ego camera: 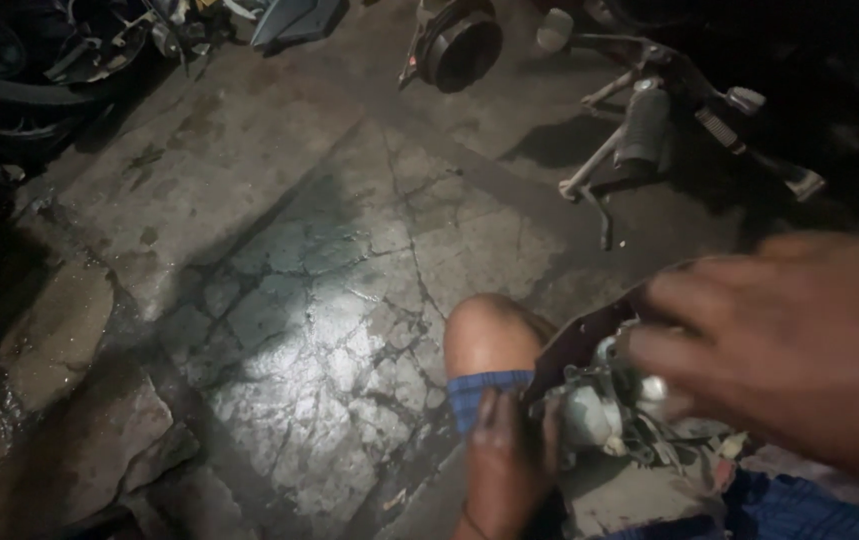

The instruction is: Repair and reassemble the headlight assembly of a motorcycle using a screwdriver.

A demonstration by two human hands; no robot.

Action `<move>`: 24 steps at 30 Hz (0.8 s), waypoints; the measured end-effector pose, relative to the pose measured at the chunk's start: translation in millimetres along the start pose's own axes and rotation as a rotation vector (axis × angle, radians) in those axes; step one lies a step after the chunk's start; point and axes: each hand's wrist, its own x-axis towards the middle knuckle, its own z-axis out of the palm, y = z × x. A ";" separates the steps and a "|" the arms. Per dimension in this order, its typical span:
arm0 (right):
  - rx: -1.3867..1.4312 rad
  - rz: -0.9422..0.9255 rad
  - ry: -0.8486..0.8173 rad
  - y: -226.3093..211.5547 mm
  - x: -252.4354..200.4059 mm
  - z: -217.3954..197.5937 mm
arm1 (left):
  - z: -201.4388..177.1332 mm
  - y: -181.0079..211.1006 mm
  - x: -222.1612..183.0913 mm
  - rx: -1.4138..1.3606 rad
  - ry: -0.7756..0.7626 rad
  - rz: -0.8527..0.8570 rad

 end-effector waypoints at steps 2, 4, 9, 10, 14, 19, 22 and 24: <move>0.029 -0.214 0.422 8.1 1.8 24.9 | -1.7 0.4 0.2 -0.003 -0.009 -0.006; -0.127 -0.514 0.953 3.1 -8.0 10.7 | -1.8 -1.5 -0.8 0.008 0.007 0.016; -0.058 -0.005 -0.303 -13.6 -7.7 -28.7 | -0.4 -7.5 -0.6 -0.031 -0.065 0.030; 0.078 0.150 -0.396 -16.9 -4.8 -36.6 | -1.5 -9.3 -0.4 -0.006 -0.081 0.012; -0.091 -0.120 -0.317 -5.0 -9.5 -41.7 | -3.7 -0.2 2.1 0.003 -0.054 -0.003; -0.326 -0.919 0.514 34.8 -1.3 18.2 | -3.5 7.7 6.3 -0.014 -0.005 -0.051; 0.205 0.275 -0.492 -12.9 -17.5 -87.5 | 3.4 1.0 -0.2 -0.019 0.016 -0.027; 0.389 0.391 -0.479 -3.6 -15.8 -80.4 | 3.6 -1.6 -2.8 -0.034 0.035 0.014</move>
